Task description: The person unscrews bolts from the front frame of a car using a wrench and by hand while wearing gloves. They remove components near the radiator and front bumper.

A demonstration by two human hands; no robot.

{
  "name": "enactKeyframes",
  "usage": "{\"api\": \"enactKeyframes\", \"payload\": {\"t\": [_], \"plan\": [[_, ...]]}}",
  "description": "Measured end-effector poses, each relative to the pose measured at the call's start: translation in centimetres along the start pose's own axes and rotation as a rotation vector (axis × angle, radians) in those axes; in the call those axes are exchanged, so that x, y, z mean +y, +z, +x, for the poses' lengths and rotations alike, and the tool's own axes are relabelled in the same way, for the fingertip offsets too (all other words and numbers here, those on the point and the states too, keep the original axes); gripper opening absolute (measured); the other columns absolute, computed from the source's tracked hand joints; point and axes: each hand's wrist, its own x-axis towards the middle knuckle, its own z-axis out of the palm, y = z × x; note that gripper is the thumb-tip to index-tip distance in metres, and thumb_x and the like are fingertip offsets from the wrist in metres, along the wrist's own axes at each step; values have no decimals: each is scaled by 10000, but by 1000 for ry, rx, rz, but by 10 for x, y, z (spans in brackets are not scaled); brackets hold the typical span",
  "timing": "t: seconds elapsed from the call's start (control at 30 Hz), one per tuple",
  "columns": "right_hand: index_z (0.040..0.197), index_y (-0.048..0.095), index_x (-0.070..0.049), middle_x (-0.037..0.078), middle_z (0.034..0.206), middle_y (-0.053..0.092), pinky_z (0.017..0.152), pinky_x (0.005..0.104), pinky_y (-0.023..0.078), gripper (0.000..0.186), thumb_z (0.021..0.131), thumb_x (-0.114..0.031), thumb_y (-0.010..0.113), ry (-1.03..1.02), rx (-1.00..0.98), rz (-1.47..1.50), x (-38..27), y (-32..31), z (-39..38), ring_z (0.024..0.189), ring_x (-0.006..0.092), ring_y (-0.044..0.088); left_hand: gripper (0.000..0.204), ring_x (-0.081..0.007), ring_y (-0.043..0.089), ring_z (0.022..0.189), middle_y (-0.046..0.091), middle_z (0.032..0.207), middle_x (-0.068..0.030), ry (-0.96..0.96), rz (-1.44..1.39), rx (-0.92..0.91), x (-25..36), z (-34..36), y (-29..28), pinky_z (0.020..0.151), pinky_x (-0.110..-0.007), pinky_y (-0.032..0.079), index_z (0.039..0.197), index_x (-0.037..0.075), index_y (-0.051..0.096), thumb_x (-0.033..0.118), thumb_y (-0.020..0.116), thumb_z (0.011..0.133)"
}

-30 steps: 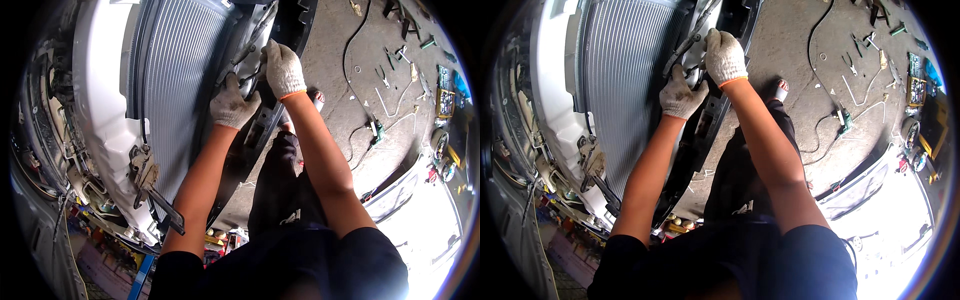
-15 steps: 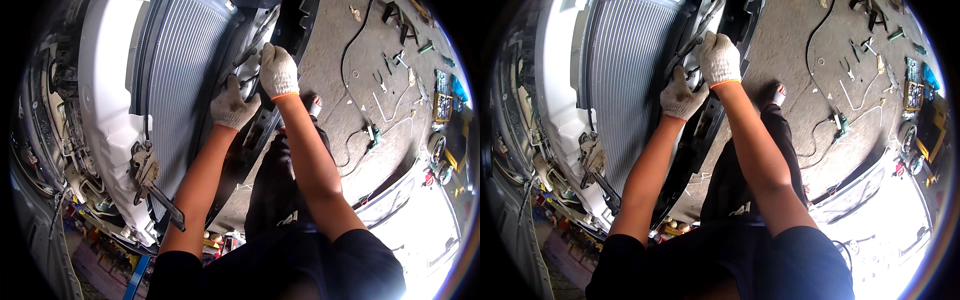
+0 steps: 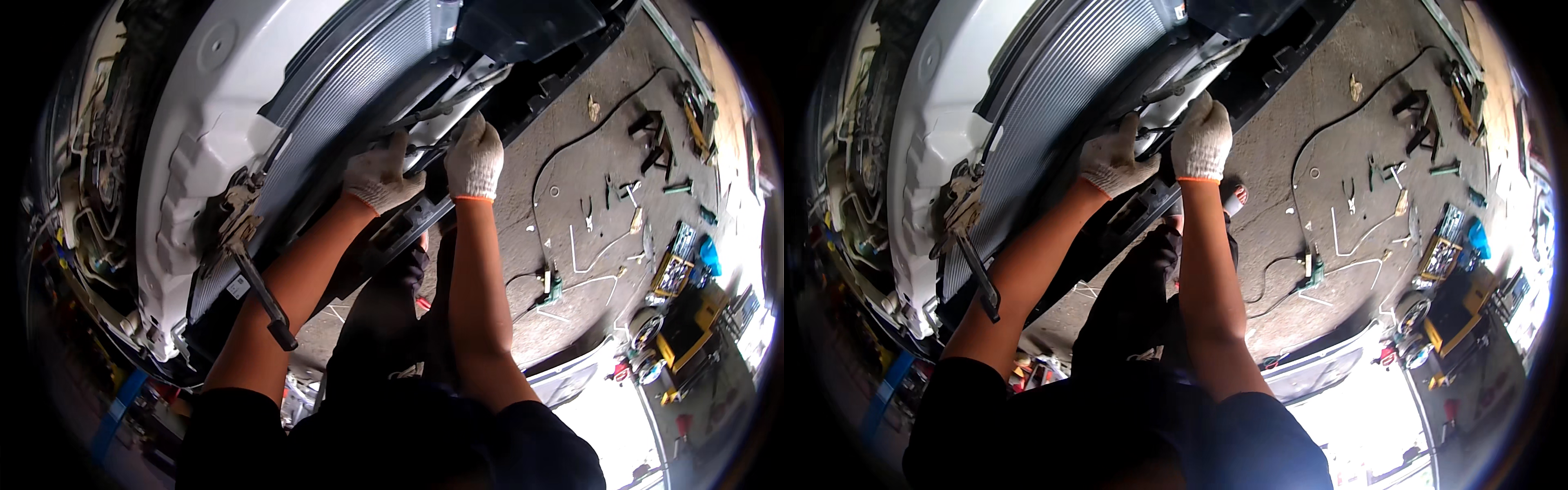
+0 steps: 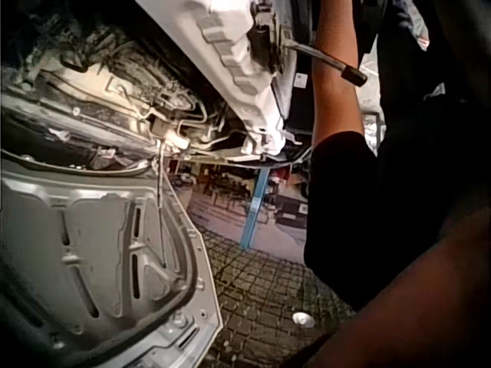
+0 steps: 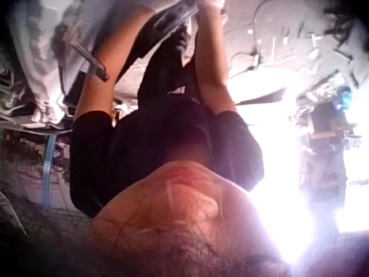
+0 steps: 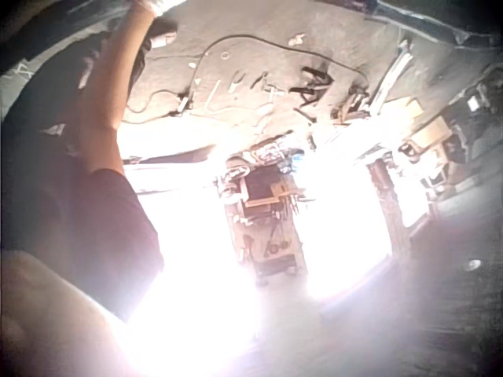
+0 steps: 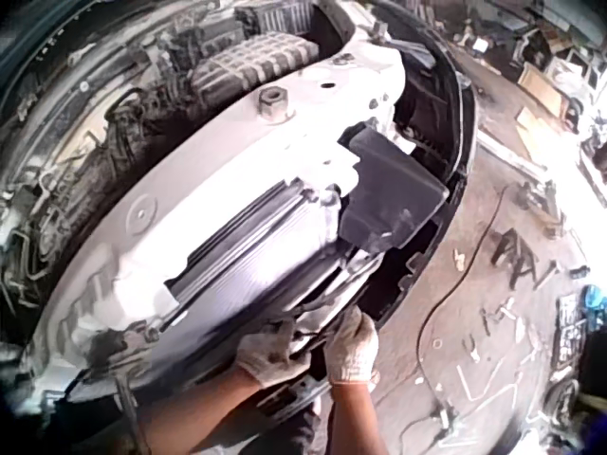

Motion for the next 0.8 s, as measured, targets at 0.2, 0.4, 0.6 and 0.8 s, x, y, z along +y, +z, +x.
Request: {"api": "enactKeyframes", "payload": {"t": [0.2,0.4,0.6,0.8], "plan": [[1034,578,-18,34,718,573,441,249,376,380,1132,-362,452,180,-71,565,-32,-25,-62,484,83,477,760,-382,751,907,755,1043,-177,149,0,259,-14,-7,15,829,-496,608,1401,67,421,418,745,810],[1115,596,10,52,743,624,589,274,499,309,1111,-283,498,-270,-119,347,-19,-34,-110,593,123,618,832,-354,758,879,756,1022,-177,177,-17,277,-19,-2,26,778,-451,626,1443,45,389,412,750,789],[1103,619,6,83,839,671,618,281,528,325,1123,-280,465,-46,-110,519,-8,-33,-92,635,139,644,846,-354,763,843,755,975,-200,127,55,248,-15,-4,22,773,-470,626,1457,52,373,447,738,804],[1101,614,12,76,848,671,530,269,498,324,1123,-288,494,209,-139,603,-13,-39,-42,558,127,615,808,-392,761,880,751,1023,-200,49,68,108,-8,-1,7,799,-485,619,1436,71,379,461,742,830]]}}
